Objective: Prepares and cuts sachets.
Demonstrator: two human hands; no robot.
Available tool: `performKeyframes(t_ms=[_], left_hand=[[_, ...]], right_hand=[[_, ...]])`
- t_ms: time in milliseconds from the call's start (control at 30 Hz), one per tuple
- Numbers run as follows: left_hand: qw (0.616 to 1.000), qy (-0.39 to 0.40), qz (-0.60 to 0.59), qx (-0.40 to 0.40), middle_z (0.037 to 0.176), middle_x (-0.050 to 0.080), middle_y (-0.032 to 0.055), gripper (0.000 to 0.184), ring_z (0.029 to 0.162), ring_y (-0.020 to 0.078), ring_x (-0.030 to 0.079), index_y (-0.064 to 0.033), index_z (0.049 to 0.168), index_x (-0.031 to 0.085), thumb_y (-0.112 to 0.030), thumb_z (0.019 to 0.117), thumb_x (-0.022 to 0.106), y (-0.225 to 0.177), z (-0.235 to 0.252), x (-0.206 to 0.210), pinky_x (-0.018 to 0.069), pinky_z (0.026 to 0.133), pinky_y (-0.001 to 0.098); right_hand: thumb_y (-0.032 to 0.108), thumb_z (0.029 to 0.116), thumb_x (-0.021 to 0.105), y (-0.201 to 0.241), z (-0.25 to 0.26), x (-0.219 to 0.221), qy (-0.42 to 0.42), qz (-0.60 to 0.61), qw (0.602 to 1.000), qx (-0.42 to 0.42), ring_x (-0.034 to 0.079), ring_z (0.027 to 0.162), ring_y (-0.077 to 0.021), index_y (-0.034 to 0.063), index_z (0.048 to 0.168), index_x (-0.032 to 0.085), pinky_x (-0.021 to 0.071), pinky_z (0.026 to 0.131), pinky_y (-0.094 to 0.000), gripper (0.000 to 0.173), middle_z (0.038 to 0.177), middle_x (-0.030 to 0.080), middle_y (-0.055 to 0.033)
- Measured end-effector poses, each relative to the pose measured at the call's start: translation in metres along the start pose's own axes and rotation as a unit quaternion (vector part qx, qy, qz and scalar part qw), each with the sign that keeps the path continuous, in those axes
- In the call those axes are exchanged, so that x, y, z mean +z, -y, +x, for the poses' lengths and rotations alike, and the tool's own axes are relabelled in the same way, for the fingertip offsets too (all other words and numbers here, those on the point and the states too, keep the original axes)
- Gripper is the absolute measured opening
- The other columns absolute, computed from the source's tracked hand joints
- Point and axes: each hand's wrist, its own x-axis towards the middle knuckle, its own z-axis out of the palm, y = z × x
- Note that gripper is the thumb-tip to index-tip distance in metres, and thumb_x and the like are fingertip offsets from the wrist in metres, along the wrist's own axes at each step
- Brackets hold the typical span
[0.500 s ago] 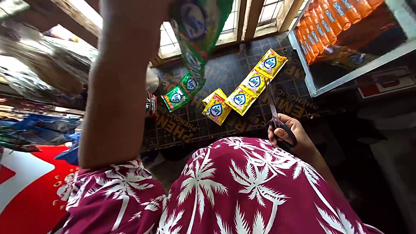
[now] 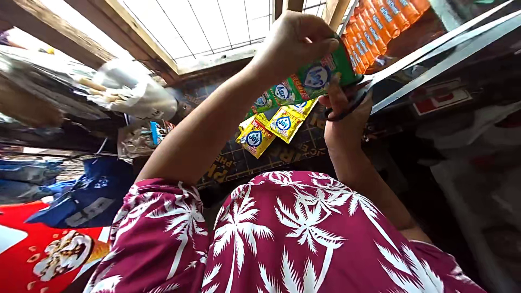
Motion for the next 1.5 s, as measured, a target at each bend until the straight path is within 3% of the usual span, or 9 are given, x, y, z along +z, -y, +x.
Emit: performKeyframes(t_ms=[167, 267, 633, 833, 967, 1067, 1267, 1400, 1500], left_hand=[[0.990, 0.137, 0.022, 0.030, 0.091, 0.069, -0.0048, 0.024, 0.085, -0.0002, 0.066, -0.0041, 0.103, 0.069, -0.027, 0.0968, 0.065, 0.041, -0.017, -0.025, 0.0574, 0.080, 0.0237], [0.978, 0.194, 0.076, -0.015, 0.100, 0.075, 0.0055, 0.025, 0.094, 0.0074, 0.070, 0.0000, 0.109, 0.072, -0.011, 0.0875, 0.078, 0.075, -0.033, -0.034, 0.0582, 0.090, 0.0296], [0.995, 0.097, -0.023, -0.021, 0.095, 0.070, -0.0069, 0.018, 0.086, 0.0008, 0.068, -0.0055, 0.111, 0.062, -0.008, 0.0928, 0.066, 0.047, -0.049, -0.085, 0.0587, 0.080, 0.0213], [0.985, 0.157, -0.069, 0.012, 0.109, 0.073, -0.0008, 0.084, 0.094, 0.0100, 0.072, -0.0140, 0.158, 0.024, -0.015, 0.0885, 0.071, 0.025, -0.051, -0.095, 0.0624, 0.083, 0.0274], [0.960, 0.281, -0.012, -0.003, 0.118, 0.073, 0.0030, 0.050, 0.098, 0.0071, 0.071, -0.0070, 0.132, 0.066, 0.007, 0.0840, 0.073, 0.031, -0.060, -0.076, 0.0610, 0.084, 0.0235], [0.955, 0.294, -0.023, -0.027, 0.112, 0.075, 0.0033, 0.044, 0.092, 0.0058, 0.072, -0.0053, 0.126, 0.070, 0.010, 0.0845, 0.070, 0.046, -0.064, -0.065, 0.0609, 0.081, 0.0220], [0.953, 0.295, -0.066, 0.029, 0.140, 0.062, 0.0055, 0.063, 0.117, 0.0086, 0.065, -0.0030, 0.146, 0.052, 0.011, 0.0863, 0.066, 0.060, -0.060, -0.060, 0.0572, 0.097, 0.0243], [0.943, 0.325, -0.068, 0.002, 0.148, 0.055, 0.0080, 0.083, 0.123, 0.0123, 0.063, -0.0107, 0.159, 0.035, 0.010, 0.0859, 0.067, 0.060, -0.053, -0.062, 0.0563, 0.100, 0.0259], [0.946, 0.317, -0.056, -0.027, 0.144, 0.058, 0.0071, 0.081, 0.119, 0.0135, 0.065, -0.0167, 0.158, 0.038, 0.010, 0.0868, 0.066, 0.062, -0.052, -0.063, 0.0583, 0.096, 0.0274]], right_hand=[[0.007, 0.0946, 0.069, 0.006, 0.023, 0.002, 0.008, 0.059, 0.998, -0.005, 0.068, 0.089, -0.0134, 0.0064, 0.119, 0.048, 0.0615, 0.073, -0.0310, 0.032, 0.101, 0.065, -0.0038], [0.003, 0.0948, 0.067, 0.007, 0.033, -0.003, -0.018, 0.070, 0.997, -0.004, 0.066, 0.079, -0.0099, 0.0088, 0.113, 0.049, 0.0594, 0.066, -0.0260, 0.026, 0.094, 0.064, -0.0018], [0.003, 0.0955, 0.067, 0.011, 0.061, 0.006, -0.062, 0.059, 0.996, -0.013, 0.063, 0.073, -0.0087, 0.0083, 0.114, 0.047, 0.0563, 0.059, -0.0223, 0.028, 0.094, 0.062, -0.0033], [0.003, 0.0973, 0.064, 0.006, 0.066, 0.012, -0.052, 0.046, 0.997, 0.020, 0.063, 0.071, -0.0069, 0.0105, 0.112, 0.045, 0.0551, 0.057, -0.0210, 0.025, 0.091, 0.061, -0.0011], [0.001, 0.0979, 0.064, -0.004, 0.057, 0.004, -0.057, 0.053, 0.995, 0.063, 0.063, 0.069, -0.0063, 0.0104, 0.110, 0.047, 0.0551, 0.055, -0.0200, 0.023, 0.091, 0.062, -0.0017], [0.003, 0.0966, 0.066, -0.011, 0.051, -0.014, -0.045, 0.021, 0.995, 0.081, 0.064, 0.070, -0.0064, 0.0099, 0.113, 0.048, 0.0555, 0.057, -0.0199, 0.025, 0.091, 0.064, -0.0014], [0.019, 0.0991, 0.062, 0.002, 0.014, -0.067, 0.111, -0.147, 0.978, 0.093, 0.073, 0.091, -0.0124, 0.0069, 0.121, 0.047, 0.0596, 0.063, -0.0248, 0.028, 0.115, 0.072, -0.0043], [0.025, 0.0907, 0.073, 0.020, -0.012, -0.105, 0.286, -0.229, 0.917, 0.156, 0.069, 0.071, -0.0058, 0.0084, 0.111, 0.060, 0.0556, 0.054, -0.0209, 0.029, 0.099, 0.073, 0.0004], [0.036, 0.0849, 0.079, 0.031, -0.024, -0.114, 0.367, -0.260, 0.859, 0.246, 0.068, 0.063, -0.0068, 0.0096, 0.104, 0.063, 0.0530, 0.048, -0.0208, 0.036, 0.087, 0.075, -0.0010]])
